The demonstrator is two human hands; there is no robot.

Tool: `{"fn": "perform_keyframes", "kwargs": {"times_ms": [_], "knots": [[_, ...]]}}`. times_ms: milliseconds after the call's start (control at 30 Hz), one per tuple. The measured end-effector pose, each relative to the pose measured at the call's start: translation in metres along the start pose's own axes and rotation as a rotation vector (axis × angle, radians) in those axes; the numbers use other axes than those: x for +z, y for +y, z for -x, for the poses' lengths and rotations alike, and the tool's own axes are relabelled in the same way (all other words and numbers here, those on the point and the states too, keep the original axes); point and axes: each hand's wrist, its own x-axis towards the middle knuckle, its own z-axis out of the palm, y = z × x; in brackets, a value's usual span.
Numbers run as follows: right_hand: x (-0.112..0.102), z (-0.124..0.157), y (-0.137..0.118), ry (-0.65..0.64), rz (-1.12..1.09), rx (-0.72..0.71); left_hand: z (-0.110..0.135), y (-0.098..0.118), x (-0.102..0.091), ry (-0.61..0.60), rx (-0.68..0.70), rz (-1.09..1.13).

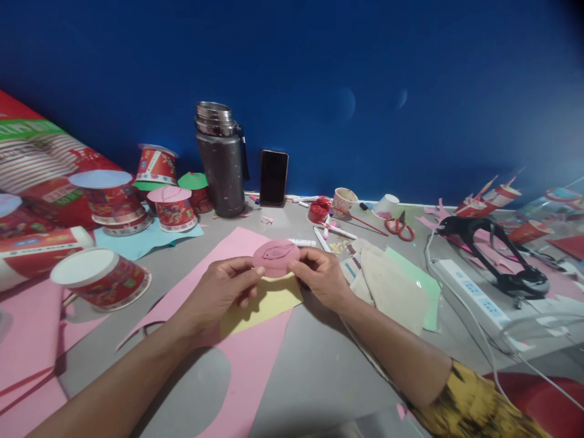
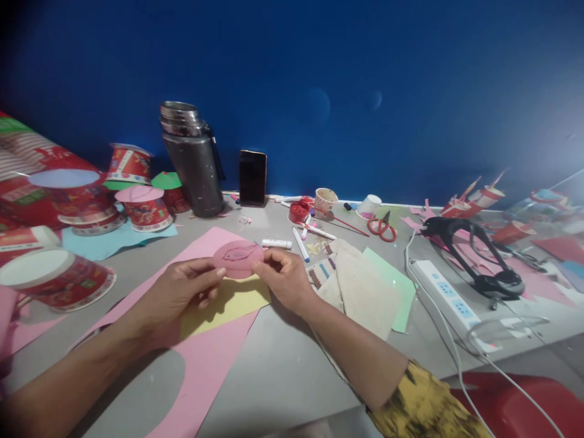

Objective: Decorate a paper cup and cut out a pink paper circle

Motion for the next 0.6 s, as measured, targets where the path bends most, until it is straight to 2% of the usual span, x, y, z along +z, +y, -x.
{"fn": "perform_keyframes", "kwargs": {"times_ms": [167,467,600], "knots": [[-0.002,0.000,-0.002,-0.061,-0.021,0.041,-0.001,-0.002,-0.003,0.047,0.070,-0.058],[-0.001,0.002,-0.010,-0.153,-0.014,0.129,-0.003,-0.005,-0.002,-0.044,-0.078,0.203],[0.000,0.002,-0.010,-0.173,-0.078,0.161,-0.003,-0.005,-0.002,-0.072,-0.118,0.202]]}}
